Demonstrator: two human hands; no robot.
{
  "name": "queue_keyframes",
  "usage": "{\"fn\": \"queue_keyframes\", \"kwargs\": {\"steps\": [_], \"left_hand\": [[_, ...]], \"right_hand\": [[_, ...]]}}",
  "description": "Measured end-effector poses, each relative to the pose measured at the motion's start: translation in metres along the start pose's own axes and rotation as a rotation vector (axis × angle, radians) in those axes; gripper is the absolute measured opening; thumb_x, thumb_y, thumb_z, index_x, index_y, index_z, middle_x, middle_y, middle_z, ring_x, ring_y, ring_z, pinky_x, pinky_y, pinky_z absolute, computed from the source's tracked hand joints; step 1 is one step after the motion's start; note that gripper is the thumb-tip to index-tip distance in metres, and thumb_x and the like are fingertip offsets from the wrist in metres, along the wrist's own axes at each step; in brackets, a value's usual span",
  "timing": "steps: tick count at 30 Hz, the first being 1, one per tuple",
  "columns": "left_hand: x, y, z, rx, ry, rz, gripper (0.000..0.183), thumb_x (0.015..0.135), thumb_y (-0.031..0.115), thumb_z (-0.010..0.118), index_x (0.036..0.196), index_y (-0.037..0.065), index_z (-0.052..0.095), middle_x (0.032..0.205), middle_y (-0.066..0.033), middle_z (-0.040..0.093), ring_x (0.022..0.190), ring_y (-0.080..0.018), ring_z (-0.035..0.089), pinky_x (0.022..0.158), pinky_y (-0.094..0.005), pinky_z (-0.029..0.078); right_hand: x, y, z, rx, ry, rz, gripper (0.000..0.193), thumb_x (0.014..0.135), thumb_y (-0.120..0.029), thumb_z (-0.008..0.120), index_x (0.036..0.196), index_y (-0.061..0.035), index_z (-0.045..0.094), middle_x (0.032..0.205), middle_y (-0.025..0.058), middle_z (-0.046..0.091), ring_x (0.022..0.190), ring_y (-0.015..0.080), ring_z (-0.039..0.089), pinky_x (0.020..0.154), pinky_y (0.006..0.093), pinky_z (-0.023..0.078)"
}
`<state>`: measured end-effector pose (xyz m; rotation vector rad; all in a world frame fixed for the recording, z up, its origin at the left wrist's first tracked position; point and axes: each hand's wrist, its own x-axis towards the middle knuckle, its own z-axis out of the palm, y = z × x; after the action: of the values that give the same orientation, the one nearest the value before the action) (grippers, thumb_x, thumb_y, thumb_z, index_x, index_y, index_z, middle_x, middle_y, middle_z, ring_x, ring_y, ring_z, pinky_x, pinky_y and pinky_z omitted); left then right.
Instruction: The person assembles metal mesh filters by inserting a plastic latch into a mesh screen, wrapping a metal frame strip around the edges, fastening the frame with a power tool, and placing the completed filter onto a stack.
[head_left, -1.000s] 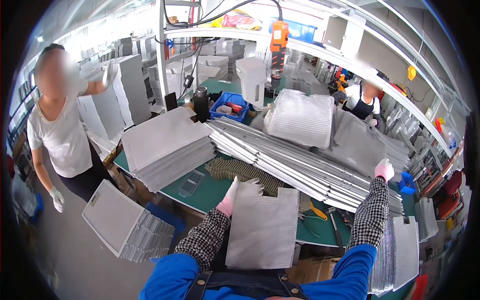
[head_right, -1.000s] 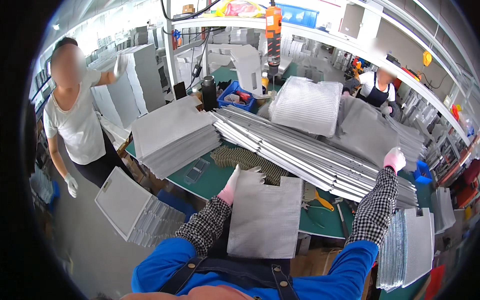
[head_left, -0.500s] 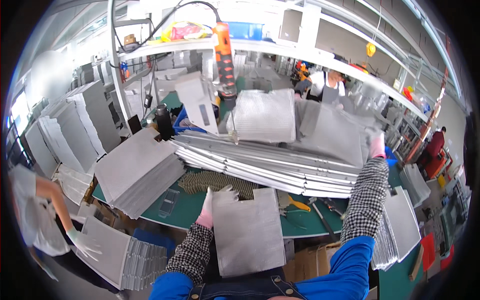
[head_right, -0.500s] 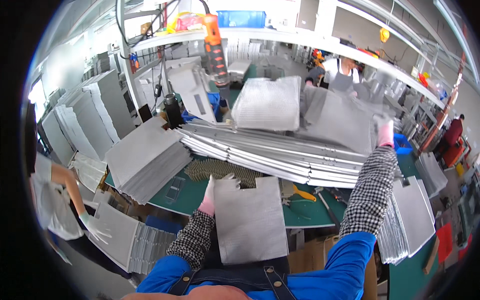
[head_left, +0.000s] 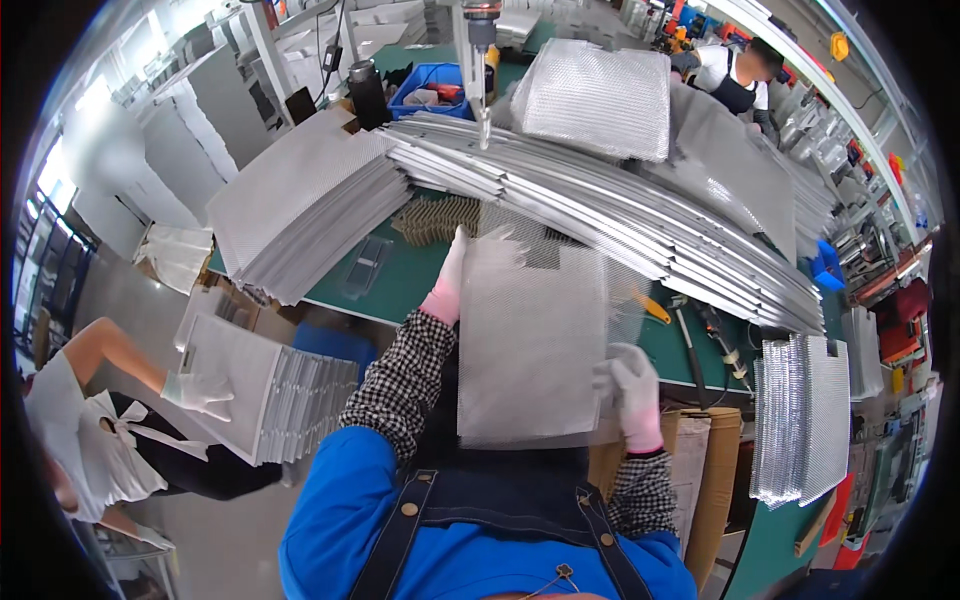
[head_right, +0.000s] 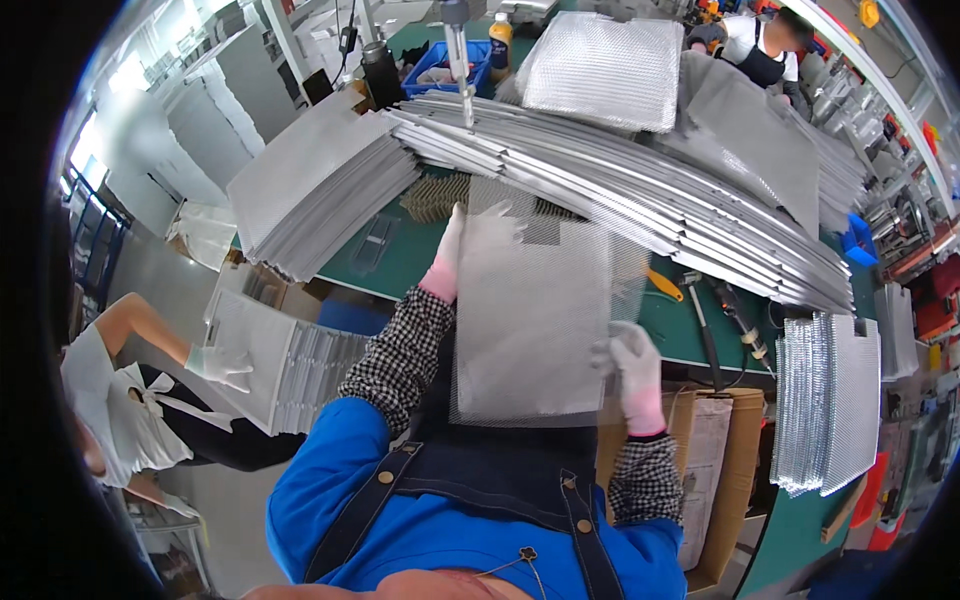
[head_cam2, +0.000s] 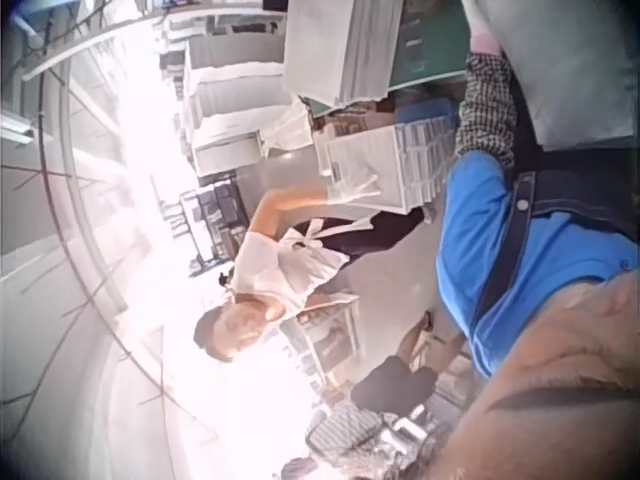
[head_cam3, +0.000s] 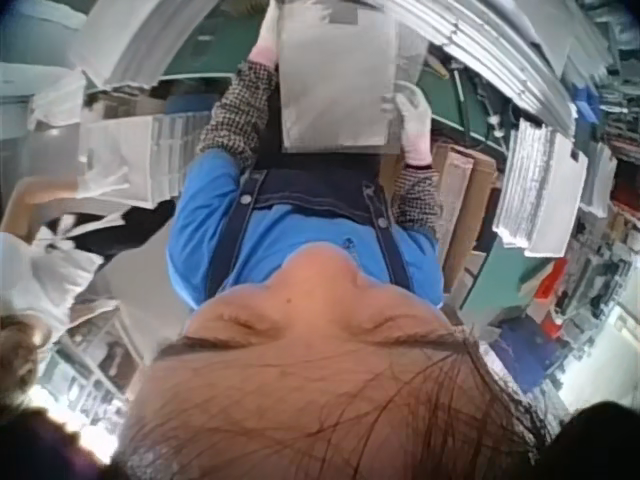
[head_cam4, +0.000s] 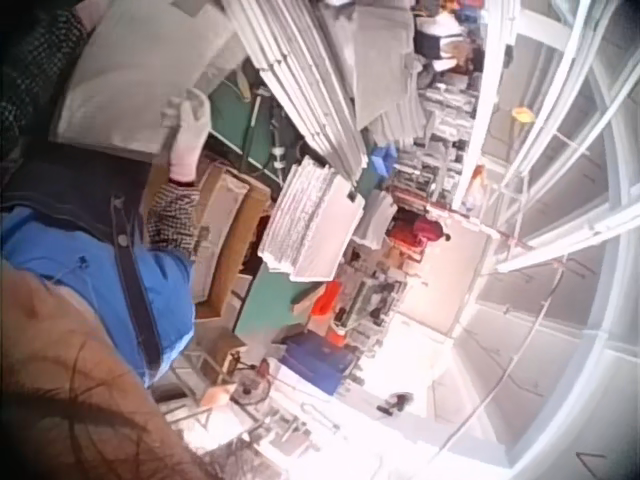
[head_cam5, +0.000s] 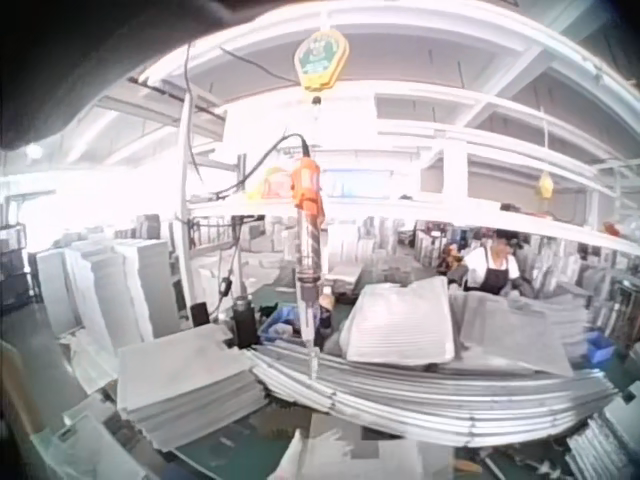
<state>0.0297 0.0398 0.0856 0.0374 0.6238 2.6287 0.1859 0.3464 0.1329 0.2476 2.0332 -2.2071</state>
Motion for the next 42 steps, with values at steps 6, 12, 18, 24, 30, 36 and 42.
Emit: {"fn": "queue_keyframes", "kwargs": {"steps": [6,12,18,24,30,36,42], "left_hand": [[-0.013,-0.002,0.006,-0.076,-0.089,0.017,0.098,0.090,0.082,0.020,0.153,0.008,0.030,0.141,-0.0275,0.047,0.123,-0.0391,0.052,0.103,-0.0536,0.045],[-0.021,0.001,0.018,-0.097,-0.041,0.054,0.097,0.089,0.083,0.016,0.150,0.009,0.033,0.134,-0.0282,0.051,0.107,-0.0373,0.056,0.090,-0.0522,0.051],[-0.018,0.004,0.001,-0.259,-0.344,0.014,0.085,0.087,0.080,0.038,0.127,0.006,0.051,0.131,-0.0276,0.053,0.112,-0.0396,0.055,0.092,-0.0559,0.051],[-0.012,-0.002,0.020,-0.294,-0.388,-0.017,0.085,0.091,0.079,0.029,0.130,0.007,0.052,0.131,-0.0279,0.052,0.110,-0.0367,0.056,0.091,-0.0551,0.050],[-0.024,-0.007,0.046,0.022,0.030,0.116,0.088,0.095,0.075,0.014,0.152,0.012,0.036,0.127,-0.0211,0.054,0.091,-0.0260,0.054,0.084,-0.0431,0.050],[-0.014,-0.006,0.007,0.030,-0.047,0.132,0.084,0.096,0.070,0.034,0.155,0.010,0.030,0.120,-0.0181,0.054,0.098,-0.0268,0.052,0.094,-0.0435,0.046],[-0.005,-0.022,0.022,0.045,-0.010,0.062,0.081,0.098,0.068,0.031,0.151,0.007,0.031,0.118,-0.0178,0.052,0.098,-0.0264,0.053,0.090,-0.0430,0.049]], "right_hand": [[0.001,0.009,0.009,-0.093,-0.140,0.122,0.032,0.095,-0.011,0.053,0.124,0.0028,0.054,0.094,0.0133,0.069,0.076,0.0158,0.068,0.065,0.0250,0.054],[-0.002,0.016,0.000,-0.044,-0.142,0.094,0.031,0.095,-0.009,0.051,0.122,0.0041,0.056,0.096,0.0155,0.071,0.076,0.0170,0.070,0.064,0.0242,0.054],[0.003,0.017,0.003,-0.067,-0.145,0.124,0.029,0.096,-0.010,0.054,0.121,0.0043,0.055,0.097,0.0130,0.068,0.081,0.0169,0.068,0.072,0.0273,0.056],[0.003,0.017,-0.005,-0.114,-0.102,0.143,0.027,0.096,-0.009,0.055,0.120,0.0047,0.056,0.100,0.0129,0.068,0.083,0.0171,0.068,0.073,0.0283,0.057],[0.011,0.017,-0.081,-0.600,0.129,-0.348,0.023,0.091,-0.011,0.062,0.110,0.0000,0.064,0.094,0.0164,0.069,0.085,0.0268,0.069,0.077,0.0372,0.053],[-0.055,-0.127,-0.247,-1.800,1.057,-0.500,0.060,0.070,-0.043,0.080,0.120,-0.0131,0.065,0.124,0.0136,0.060,0.118,0.0328,0.055,0.098,0.0470,0.045],[-0.103,-0.142,-0.337,-1.557,0.944,0.249,0.083,0.067,-0.053,0.081,0.136,-0.0141,0.058,0.137,0.0173,0.054,0.128,0.0344,0.051,0.106,0.0446,0.042]]}}
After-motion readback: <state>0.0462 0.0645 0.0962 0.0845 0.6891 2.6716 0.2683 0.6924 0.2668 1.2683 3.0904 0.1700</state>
